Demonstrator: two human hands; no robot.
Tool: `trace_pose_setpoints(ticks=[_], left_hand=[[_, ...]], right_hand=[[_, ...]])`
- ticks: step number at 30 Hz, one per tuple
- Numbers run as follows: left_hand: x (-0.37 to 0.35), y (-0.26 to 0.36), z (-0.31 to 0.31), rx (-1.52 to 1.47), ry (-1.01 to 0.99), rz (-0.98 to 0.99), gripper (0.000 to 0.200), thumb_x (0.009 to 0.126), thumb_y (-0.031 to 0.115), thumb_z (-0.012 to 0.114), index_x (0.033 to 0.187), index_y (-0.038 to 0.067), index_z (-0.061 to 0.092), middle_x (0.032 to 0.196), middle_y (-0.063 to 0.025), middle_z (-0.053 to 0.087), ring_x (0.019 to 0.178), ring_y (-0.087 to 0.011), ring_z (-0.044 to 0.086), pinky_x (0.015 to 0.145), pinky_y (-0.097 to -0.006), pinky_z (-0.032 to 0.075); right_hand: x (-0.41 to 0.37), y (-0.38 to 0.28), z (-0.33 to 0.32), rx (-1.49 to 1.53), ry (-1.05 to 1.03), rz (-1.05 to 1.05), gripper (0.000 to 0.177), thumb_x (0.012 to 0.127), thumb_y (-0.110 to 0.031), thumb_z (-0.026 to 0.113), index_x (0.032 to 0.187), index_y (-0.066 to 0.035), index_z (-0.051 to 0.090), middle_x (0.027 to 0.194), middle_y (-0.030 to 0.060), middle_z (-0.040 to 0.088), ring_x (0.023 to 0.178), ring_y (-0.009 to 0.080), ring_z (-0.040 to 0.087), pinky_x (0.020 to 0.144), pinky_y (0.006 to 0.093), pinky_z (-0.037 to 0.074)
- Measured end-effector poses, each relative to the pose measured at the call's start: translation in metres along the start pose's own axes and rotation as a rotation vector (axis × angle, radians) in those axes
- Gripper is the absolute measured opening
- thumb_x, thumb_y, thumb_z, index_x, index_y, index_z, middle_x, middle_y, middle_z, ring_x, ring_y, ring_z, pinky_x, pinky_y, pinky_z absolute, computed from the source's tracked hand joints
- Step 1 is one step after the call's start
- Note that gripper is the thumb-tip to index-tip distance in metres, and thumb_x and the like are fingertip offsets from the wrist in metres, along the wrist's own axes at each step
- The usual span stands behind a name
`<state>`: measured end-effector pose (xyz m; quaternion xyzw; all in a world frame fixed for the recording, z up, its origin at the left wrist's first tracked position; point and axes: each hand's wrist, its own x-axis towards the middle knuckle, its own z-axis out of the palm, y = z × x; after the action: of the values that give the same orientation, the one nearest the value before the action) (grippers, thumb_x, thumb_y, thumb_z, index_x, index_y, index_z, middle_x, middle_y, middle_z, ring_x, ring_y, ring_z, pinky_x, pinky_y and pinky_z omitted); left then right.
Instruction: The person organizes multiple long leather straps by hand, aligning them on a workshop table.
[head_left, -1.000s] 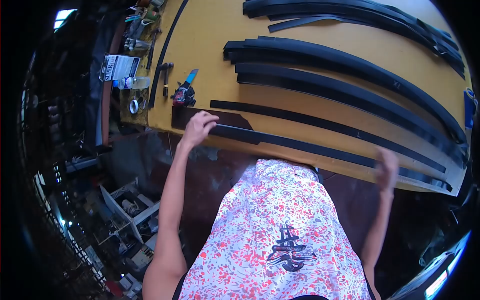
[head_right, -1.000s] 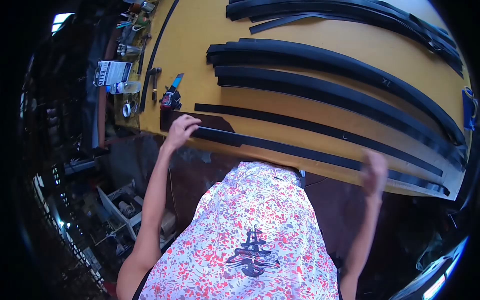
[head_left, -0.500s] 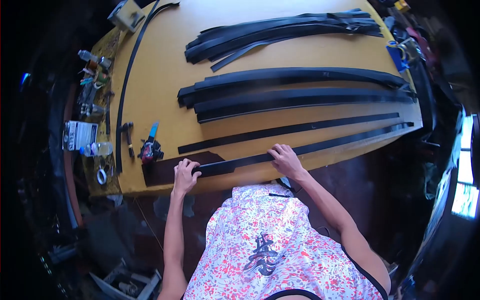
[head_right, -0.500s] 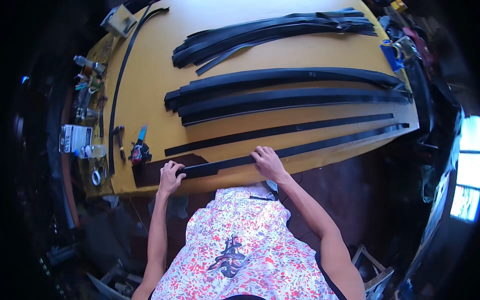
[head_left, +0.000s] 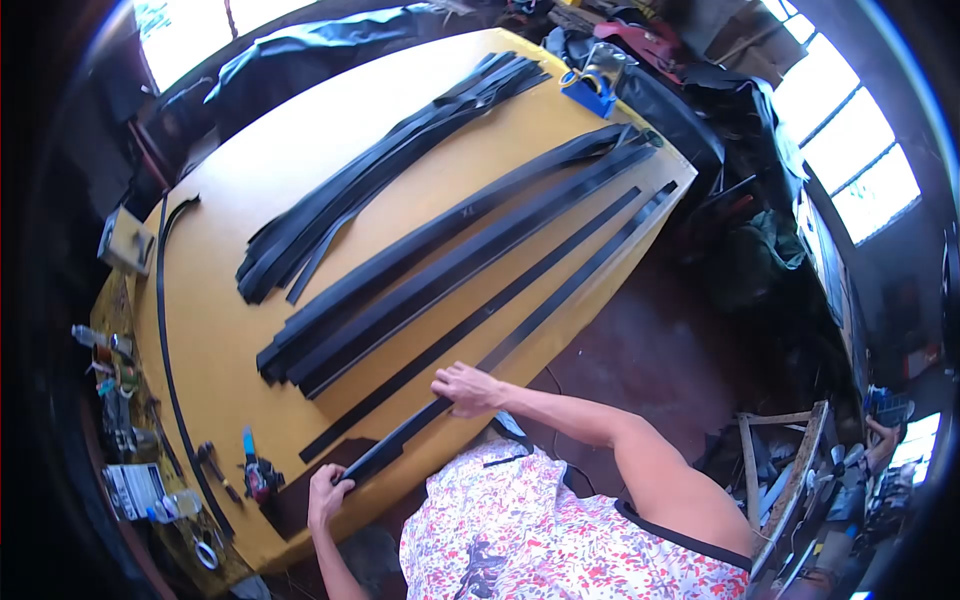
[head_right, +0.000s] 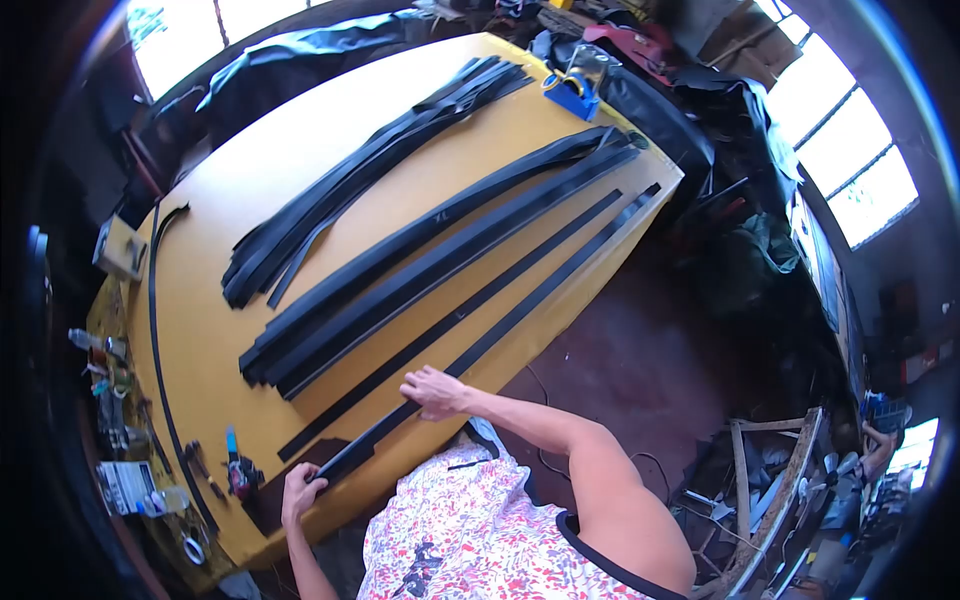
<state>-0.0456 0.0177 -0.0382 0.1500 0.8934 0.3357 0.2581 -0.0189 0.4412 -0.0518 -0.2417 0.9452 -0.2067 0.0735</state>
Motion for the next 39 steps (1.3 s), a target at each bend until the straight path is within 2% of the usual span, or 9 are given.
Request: trace_pose_setpoints(ticks=[4,11,14,16,22,25,27,32,39], left_hand=[[0.002,0.023,-0.015,0.029,-0.022,-0.107,0.027,0.068,0.011,0.078,0.091,0.002,0.069,0.08,-0.0157,0.065,0.078,-0.026,0.064,0.075,-0.0349,0.05],[0.005,0.043,-0.04,-0.034,-0.08,-0.267,0.026,0.069,0.005,0.075,0.094,-0.001,0.071,0.076,-0.0049,0.067,0.069,-0.0123,0.061,0.068,-0.0271,0.049],[0.009,0.034,-0.043,-0.063,-0.078,-0.36,0.028,0.069,0.003,0.075,0.096,-0.002,0.07,0.077,-0.0049,0.068,0.071,-0.012,0.063,0.069,-0.0266,0.05],[0.008,0.035,-0.045,-0.053,-0.084,-0.418,0.028,0.069,0.002,0.075,0.096,-0.002,0.07,0.077,-0.0048,0.068,0.071,-0.0118,0.063,0.069,-0.0265,0.05],[0.006,0.04,-0.05,0.031,-0.045,-0.532,0.028,0.067,-0.002,0.073,0.094,-0.004,0.068,0.075,-0.0061,0.067,0.071,-0.013,0.061,0.068,-0.0283,0.05],[0.01,0.057,-0.05,0.076,-0.037,-0.58,0.027,0.067,-0.003,0.072,0.093,-0.004,0.068,0.075,-0.0049,0.067,0.071,-0.0125,0.061,0.069,-0.0284,0.05],[0.014,0.056,-0.051,0.011,-0.052,-0.599,0.027,0.067,-0.003,0.072,0.093,-0.003,0.068,0.076,-0.0039,0.066,0.073,-0.0119,0.061,0.07,-0.0281,0.05],[0.063,0.139,-0.065,-0.036,-0.141,-0.634,0.02,0.071,0.004,0.07,0.09,-0.001,0.068,0.074,0.0011,0.063,0.071,-0.0092,0.057,0.068,-0.0254,0.046],[0.12,0.177,-0.09,-0.042,-0.07,-0.57,0.018,0.073,0.005,0.068,0.09,-0.002,0.066,0.074,0.0006,0.061,0.071,-0.0091,0.056,0.067,-0.0262,0.046]], right_hand=[[0.001,0.023,0.008,0.0,0.031,-0.091,0.047,0.07,-0.028,0.079,0.1,-0.003,0.054,0.096,0.0134,0.057,0.089,0.0326,0.061,0.077,0.0423,0.05],[-0.046,0.108,-0.051,0.003,-0.097,0.038,0.04,0.073,-0.028,0.077,0.093,-0.005,0.051,0.082,0.0121,0.064,0.086,0.0324,0.066,0.077,0.0434,0.051],[-0.093,0.196,-0.072,-0.158,0.153,-0.043,0.004,0.079,-0.011,0.059,0.077,-0.01,0.055,0.071,0.0073,0.064,0.069,0.0261,0.068,0.059,0.0386,0.054],[-0.129,0.263,-0.096,-0.186,0.282,-0.029,0.008,0.075,-0.011,0.061,0.073,-0.012,0.054,0.065,0.005,0.06,0.063,0.0251,0.065,0.056,0.0386,0.054],[-0.254,0.426,-0.218,-0.476,0.201,0.202,0.006,0.076,-0.009,0.058,0.076,-0.011,0.053,0.071,0.0073,0.059,0.072,0.0275,0.064,0.065,0.0396,0.052],[-0.309,0.487,-0.264,-0.609,0.052,0.392,0.009,0.082,-0.009,0.055,0.09,-0.011,0.056,0.087,0.0065,0.063,0.093,0.0266,0.063,0.091,0.042,0.048],[-0.321,0.505,-0.294,-0.716,0.051,0.351,0.011,0.082,-0.008,0.055,0.092,-0.012,0.057,0.09,0.0046,0.064,0.097,0.0233,0.063,0.093,0.0392,0.046],[-0.328,0.522,-0.392,-0.695,0.047,0.556,0.021,0.082,-0.003,0.054,0.1,-0.007,0.062,0.096,0.0112,0.065,0.098,0.0315,0.061,0.087,0.0397,0.049],[-0.332,0.586,-0.468,-0.809,0.17,0.491,0.022,0.085,-0.006,0.056,0.107,-0.005,0.061,0.108,0.01,0.065,0.108,0.0293,0.059,0.099,0.0405,0.044]])
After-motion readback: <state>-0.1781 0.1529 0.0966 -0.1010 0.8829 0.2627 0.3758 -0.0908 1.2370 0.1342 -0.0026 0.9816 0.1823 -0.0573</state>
